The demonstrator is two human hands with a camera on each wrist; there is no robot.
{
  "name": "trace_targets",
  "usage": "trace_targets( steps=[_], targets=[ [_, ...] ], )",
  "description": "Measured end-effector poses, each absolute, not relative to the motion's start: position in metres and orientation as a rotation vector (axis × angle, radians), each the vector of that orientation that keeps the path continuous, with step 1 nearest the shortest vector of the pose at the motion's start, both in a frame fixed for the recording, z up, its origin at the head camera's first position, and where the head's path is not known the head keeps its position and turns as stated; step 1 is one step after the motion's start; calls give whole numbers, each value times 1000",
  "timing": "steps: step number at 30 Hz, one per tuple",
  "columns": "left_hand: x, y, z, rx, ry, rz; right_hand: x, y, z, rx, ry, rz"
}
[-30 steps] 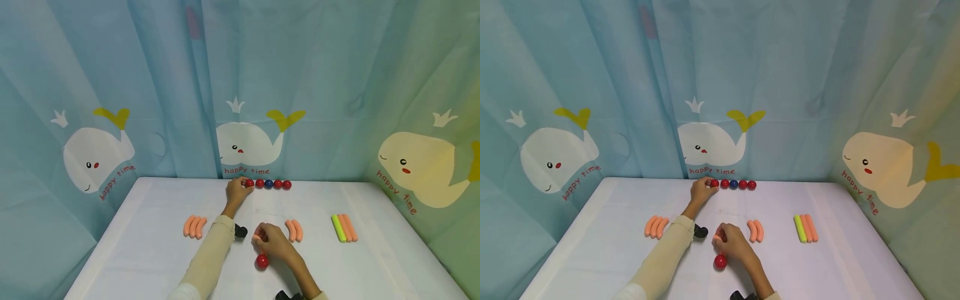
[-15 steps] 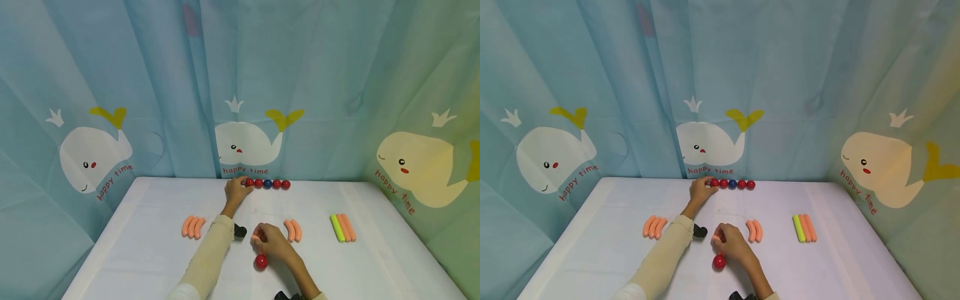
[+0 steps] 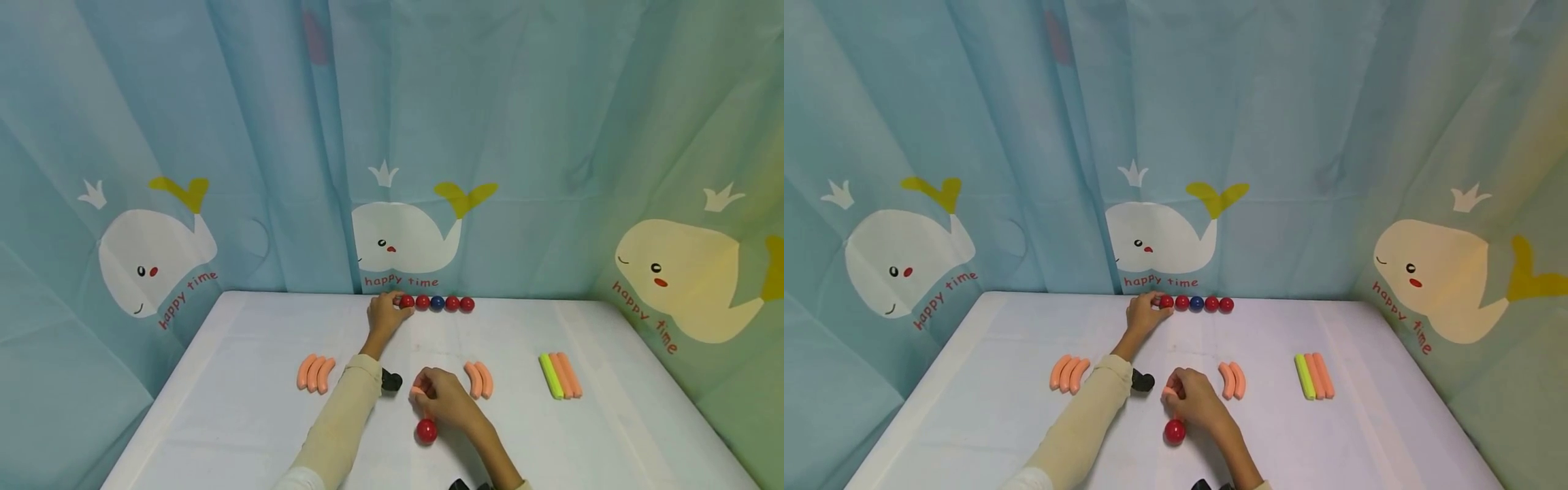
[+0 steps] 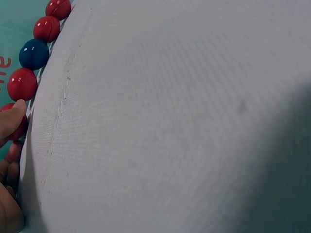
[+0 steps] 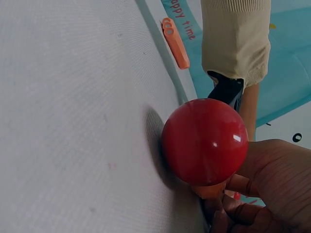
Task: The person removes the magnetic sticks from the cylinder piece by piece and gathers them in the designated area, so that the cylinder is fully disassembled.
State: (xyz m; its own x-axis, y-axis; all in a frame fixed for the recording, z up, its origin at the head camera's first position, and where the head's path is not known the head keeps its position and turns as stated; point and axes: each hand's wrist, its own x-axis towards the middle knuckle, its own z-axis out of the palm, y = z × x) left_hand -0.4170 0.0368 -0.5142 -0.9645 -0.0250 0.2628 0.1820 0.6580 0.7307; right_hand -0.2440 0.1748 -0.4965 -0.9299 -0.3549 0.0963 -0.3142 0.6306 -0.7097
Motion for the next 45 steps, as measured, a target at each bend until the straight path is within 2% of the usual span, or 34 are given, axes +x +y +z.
trace_targets(
  steps=[45],
  targets=[
    [-410, 28, -512, -144, -2658, -1286, -242, 175, -499, -585, 2851, -1134]
  ],
)
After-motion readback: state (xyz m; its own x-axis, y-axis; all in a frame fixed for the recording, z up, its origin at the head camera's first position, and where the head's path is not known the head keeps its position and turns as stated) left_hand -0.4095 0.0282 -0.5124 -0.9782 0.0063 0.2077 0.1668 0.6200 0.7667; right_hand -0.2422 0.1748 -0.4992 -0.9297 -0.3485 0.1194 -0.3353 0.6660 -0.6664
